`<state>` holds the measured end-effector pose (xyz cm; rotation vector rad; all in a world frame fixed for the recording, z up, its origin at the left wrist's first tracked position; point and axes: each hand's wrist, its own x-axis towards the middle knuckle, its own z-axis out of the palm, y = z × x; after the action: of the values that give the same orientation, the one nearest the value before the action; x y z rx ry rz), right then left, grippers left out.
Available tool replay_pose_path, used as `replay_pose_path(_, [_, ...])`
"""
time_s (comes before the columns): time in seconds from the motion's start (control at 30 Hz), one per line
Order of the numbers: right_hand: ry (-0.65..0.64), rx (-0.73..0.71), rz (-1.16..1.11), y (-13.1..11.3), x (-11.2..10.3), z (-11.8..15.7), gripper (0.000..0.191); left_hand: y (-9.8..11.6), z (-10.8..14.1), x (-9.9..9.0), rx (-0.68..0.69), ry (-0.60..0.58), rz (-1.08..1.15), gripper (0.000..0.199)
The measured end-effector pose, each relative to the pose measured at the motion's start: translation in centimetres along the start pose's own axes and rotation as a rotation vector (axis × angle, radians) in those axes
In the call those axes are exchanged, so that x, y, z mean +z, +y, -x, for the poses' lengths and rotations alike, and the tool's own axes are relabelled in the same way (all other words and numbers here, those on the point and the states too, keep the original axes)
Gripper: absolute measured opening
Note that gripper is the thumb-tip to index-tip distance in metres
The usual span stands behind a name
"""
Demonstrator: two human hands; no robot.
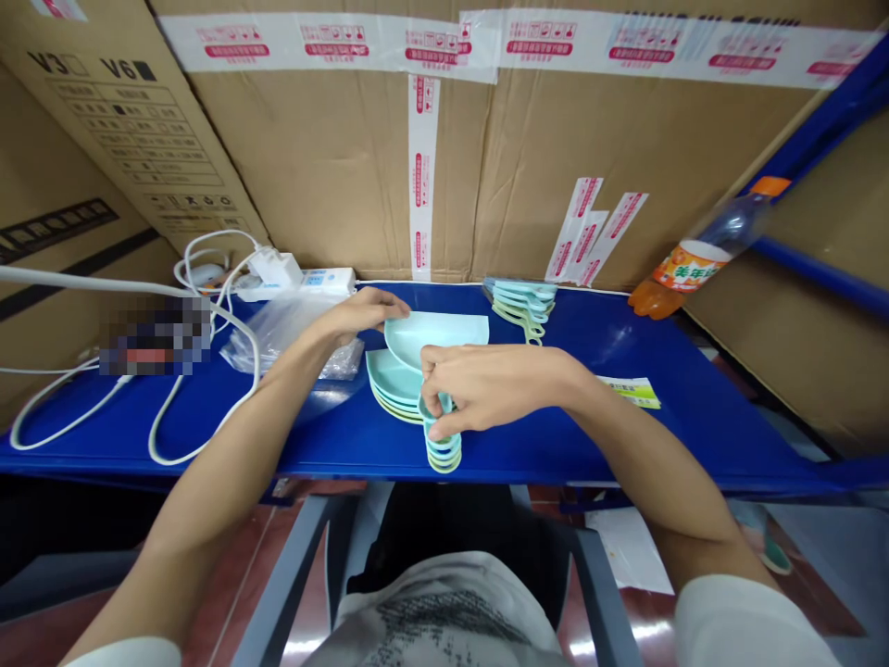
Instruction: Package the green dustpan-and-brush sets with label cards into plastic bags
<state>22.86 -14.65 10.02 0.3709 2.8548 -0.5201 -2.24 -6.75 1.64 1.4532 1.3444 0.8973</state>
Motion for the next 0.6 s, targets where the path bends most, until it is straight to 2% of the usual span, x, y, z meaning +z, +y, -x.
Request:
replay_pose_path(0.17, [-0.022,-0.04,-0.029,-1.2,0.1,0.3,0.019,-1.1,-0.8,-0.6,0.077,0.023,-0.318,0.008])
replay_pose_path(0.33, [-0.065,-0.001,0.058,-2.9,0.1,1.1,0.022,-1.7,-1.1,-0.6,0.14,-0.127,-0.417,0.014])
replay_pose_path(0.47, [-0.051,0.126,0.164,-3.8,0.2,1.4,0.02,-1.6,-0.8,-0.3,0.161,-0.255,-0.496,0.025])
replay_pose_path(0.6, [-0.148,0.139,0.195,-4.4,0.4,1.0,0.021,-1.4,-0.7,-0.3,0.132,-0.289,-0.515,0.03])
